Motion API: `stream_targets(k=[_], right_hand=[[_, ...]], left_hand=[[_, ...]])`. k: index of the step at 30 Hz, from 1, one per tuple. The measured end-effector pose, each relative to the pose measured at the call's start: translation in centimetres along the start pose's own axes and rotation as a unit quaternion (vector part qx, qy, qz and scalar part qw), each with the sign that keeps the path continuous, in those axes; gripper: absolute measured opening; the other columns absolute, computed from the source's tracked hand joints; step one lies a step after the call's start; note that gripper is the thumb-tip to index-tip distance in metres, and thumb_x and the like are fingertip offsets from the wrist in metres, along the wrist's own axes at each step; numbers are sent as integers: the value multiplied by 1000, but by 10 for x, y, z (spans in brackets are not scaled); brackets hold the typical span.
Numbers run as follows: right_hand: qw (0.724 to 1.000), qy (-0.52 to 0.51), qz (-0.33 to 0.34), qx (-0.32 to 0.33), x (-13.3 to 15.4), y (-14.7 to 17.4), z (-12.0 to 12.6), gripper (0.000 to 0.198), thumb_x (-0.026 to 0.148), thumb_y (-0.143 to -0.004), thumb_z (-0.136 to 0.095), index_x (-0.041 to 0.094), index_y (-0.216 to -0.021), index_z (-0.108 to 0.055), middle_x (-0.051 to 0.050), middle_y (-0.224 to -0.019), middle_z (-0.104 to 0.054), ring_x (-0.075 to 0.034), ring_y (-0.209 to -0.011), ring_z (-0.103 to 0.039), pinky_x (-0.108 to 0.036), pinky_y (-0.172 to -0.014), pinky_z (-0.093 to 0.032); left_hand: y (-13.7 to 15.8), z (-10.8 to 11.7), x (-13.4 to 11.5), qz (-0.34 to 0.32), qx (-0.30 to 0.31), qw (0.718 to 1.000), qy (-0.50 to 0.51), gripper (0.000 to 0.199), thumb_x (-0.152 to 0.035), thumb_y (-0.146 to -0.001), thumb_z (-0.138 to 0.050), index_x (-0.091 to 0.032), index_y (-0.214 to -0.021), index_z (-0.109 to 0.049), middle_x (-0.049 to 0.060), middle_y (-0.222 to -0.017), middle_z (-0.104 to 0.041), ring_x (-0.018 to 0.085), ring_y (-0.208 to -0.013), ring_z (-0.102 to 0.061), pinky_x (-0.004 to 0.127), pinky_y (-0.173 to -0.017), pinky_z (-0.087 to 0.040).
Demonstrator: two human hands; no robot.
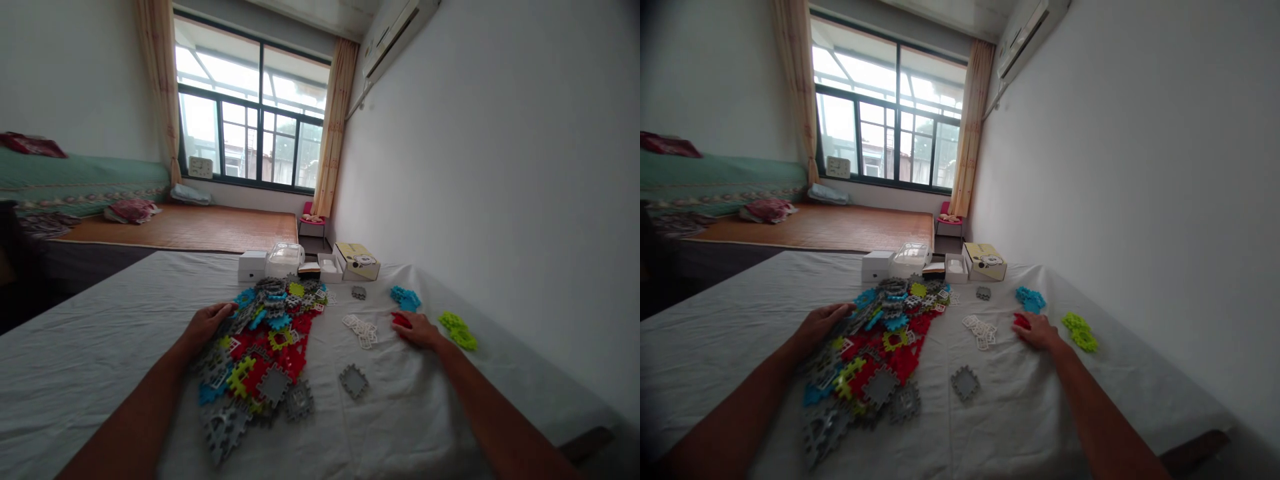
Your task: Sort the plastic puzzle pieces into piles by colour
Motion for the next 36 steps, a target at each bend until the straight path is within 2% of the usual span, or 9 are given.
stream_targets(k=[8, 11, 15, 18, 21, 25, 31, 34, 36], right_hand=[[999, 22, 18, -19, 13, 31, 7, 54, 59, -70, -56, 28, -113, -61, -6, -123, -58, -32, -116, -47, -48, -89, -41], [991, -28, 104, -78, 87, 37, 21, 42, 49, -79, -52, 24, -111, -62, -9, -115, -62, -28, -109, -52, -46, -88, -43], [945, -143, 294, 20, 240, 63, 2, 29, 35, -87, -45, 22, -106, -62, -6, -99, -67, -17, -83, -63, -30, -76, -48], [946, -80, 312, 22, 315, 72, -14, 24, 38, -89, -45, 24, -99, -62, -1, -93, -68, -15, -79, -63, -24, -69, -46], [959, -29, 280, -7, 350, 67, -26, 37, 52, -86, -44, 20, -94, -59, -5, -88, -67, -20, -79, -62, -27, -64, -44], [962, 31, 268, -26, 365, 60, -34, 44, 57, -77, -53, 16, -91, -58, -9, -85, -66, -24, -76, -61, -30, -63, -43], [954, 43, 295, -40, 366, 74, -12, 24, 33, -90, -42, 19, -84, -61, -6, -80, -67, -18, -75, -61, -29, -72, -41], [954, -40, 285, -82, 333, 76, 18, 25, 30, -92, -39, 21, -94, -62, -7, -95, -66, -17, -91, -59, -29, -79, -42], [959, -112, 240, -100, 280, 67, 33, 28, 31, -92, -37, 21, -96, -63, -7, -97, -65, -17, -91, -59, -28, -81, -44]], left_hand=[[3, -1, -3, 9, -15, 999, 28, 58, -67, -55, -64, -18, -85, -74, 6, -86, -74, 28, -91, -64, 33, -81, -49], [2, -2, 2, 8, -15, 999, 35, 58, -66, -57, -64, -17, -87, -74, 6, -86, -74, 28, -91, -64, 33, -79, -49], [2, -2, 7, 5, -17, 998, 57, 55, -63, -59, -64, -17, -87, -73, 7, -86, -74, 26, -88, -65, 31, -76, -49], [3, -3, 6, 2, -18, 998, 56, 53, -62, -60, -65, -16, -86, -74, 7, -84, -73, 26, -86, -65, 33, -77, -49], [5, -4, 3, 1, -17, 999, 49, 52, -61, -61, -64, -16, -86, -74, 7, -84, -73, 26, -85, -65, 33, -77, -49], [6, -7, 2, 4, -6, 998, 55, 53, -61, -62, -63, -16, -88, -74, 8, -87, -73, 26, -86, -65, 32, -75, -49], [2, -5, 2, 0, -3, 999, 45, 58, -65, -59, -63, -16, -88, -74, 8, -87, -73, 28, -90, -64, 34, -77, -50], [0, -3, 1, -4, 4, 1000, 19, 58, -65, -59, -63, -17, -89, -74, 6, -90, -73, 27, -91, -65, 31, -79, -50], [0, -2, 0, -5, 4, 1000, 5, 58, -66, -60, -62, -18, -90, -74, 5, -92, -73, 26, -93, -64, 30, -81, -50]])
Point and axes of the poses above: each hand's wrist, its own y-axis away from the middle knuckle, its own z-axis out of the back of the hand, x = y × z, the point moved 10 cm from there along -y, towards the middle knuckle
